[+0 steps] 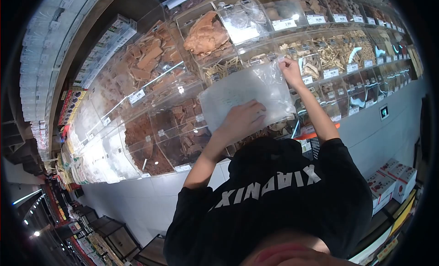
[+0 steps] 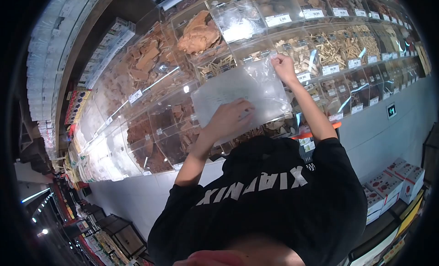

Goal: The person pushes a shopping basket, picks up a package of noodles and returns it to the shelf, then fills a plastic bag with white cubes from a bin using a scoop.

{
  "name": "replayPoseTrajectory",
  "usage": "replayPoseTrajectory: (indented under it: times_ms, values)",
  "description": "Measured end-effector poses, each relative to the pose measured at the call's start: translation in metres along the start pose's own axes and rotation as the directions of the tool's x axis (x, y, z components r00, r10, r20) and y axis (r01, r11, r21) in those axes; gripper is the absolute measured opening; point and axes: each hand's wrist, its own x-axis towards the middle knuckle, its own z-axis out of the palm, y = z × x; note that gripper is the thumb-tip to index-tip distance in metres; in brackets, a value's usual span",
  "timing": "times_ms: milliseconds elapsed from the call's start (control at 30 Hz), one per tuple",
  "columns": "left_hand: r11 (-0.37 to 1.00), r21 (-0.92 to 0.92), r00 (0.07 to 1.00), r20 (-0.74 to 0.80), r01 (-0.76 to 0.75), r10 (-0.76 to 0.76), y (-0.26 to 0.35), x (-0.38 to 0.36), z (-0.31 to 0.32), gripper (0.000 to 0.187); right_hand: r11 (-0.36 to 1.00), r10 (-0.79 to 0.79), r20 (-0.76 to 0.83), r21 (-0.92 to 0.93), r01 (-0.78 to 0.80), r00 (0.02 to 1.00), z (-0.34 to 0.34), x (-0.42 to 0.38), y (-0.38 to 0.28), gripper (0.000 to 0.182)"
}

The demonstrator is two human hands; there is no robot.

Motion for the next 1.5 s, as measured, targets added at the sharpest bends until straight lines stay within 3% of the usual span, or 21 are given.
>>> replayPoseTrajectory:
  times_ms: [100,200,300,400,500,600,700,833,933,1033,1133,1167,1267,1500]
  values:
    - [0.991,0.128,0.963,-0.262,-0.032,0.065,-0.035,0.01,-0.015,0.039,0.999,-0.021,-0.072,-0.041,0.018,0.997,-0.015,-0.002,-0.01,0.016]
    - [0.982,0.131,0.907,-0.415,0.135,-0.07,-0.056,0.026,-0.047,0.053,0.965,0.026,-0.047,-0.26,-0.037,0.999,-0.027,0.005,0.003,0.013]
    - [0.923,0.244,0.815,-0.569,0.297,-0.111,-0.078,0.045,-0.08,0.056,0.815,-0.32,-0.244,-0.563,0.135,0.915,-0.012,-0.001,-0.02,0.027]
    - [0.898,0.288,0.76,-0.646,0.332,-0.074,-0.122,0.067,-0.101,0.058,0.705,-0.422,-0.103,-0.663,0.254,0.901,0.007,-0.009,-0.071,0.041]
    - [0.849,0.355,0.722,-0.69,0.392,-0.045,-0.147,0.088,-0.117,0.058,0.735,-0.465,-0.062,-0.583,0.346,0.883,0.032,-0.004,-0.085,0.04]
    - [0.887,0.341,0.718,-0.696,0.313,0.015,-0.173,0.109,-0.125,0.056,0.775,-0.464,-0.045,-0.505,0.381,0.885,0.053,0.007,-0.095,0.036]
    - [0.828,0.45,0.721,-0.687,0.333,0.083,-0.201,0.123,-0.121,0.051,0.781,-0.485,-0.001,-0.449,0.433,0.874,0.072,0.026,-0.108,0.034]
    - [0.846,0.451,0.659,-0.733,0.286,0.168,-0.209,0.13,-0.113,0.051,0.894,-0.369,0.13,-0.222,0.39,0.92,0.097,0.063,-0.134,0.036]
    - [0.873,0.416,0.629,-0.757,0.256,0.176,-0.207,0.131,-0.111,0.049,0.827,-0.473,0.16,-0.26,0.499,0.866,0.125,0.11,-0.141,0.039]
    - [0.882,0.412,0.586,-0.781,0.228,0.213,-0.211,0.132,-0.11,0.047,0.702,-0.575,0.153,-0.412,0.581,0.804,0.158,0.154,-0.147,0.046]
    - [0.885,0.422,0.535,-0.803,0.197,0.264,-0.217,0.134,-0.104,0.046,0.733,-0.494,0.188,-0.434,0.523,0.849,0.175,0.179,-0.15,0.049]
    - [0.885,0.423,0.533,-0.803,0.196,0.266,-0.22,0.135,-0.104,0.048,0.747,-0.422,0.211,-0.47,0.47,0.882,0.178,0.185,-0.15,0.042]
    - [0.887,0.424,0.518,-0.808,0.183,0.279,-0.222,0.135,-0.103,0.051,0.757,-0.385,0.234,-0.473,0.45,0.893,0.179,0.188,-0.147,0.031]
    - [0.901,0.402,0.511,-0.816,0.162,0.272,-0.223,0.132,-0.103,0.051,0.778,-0.54,0.175,-0.271,0.567,0.823,0.162,0.179,-0.126,0.021]
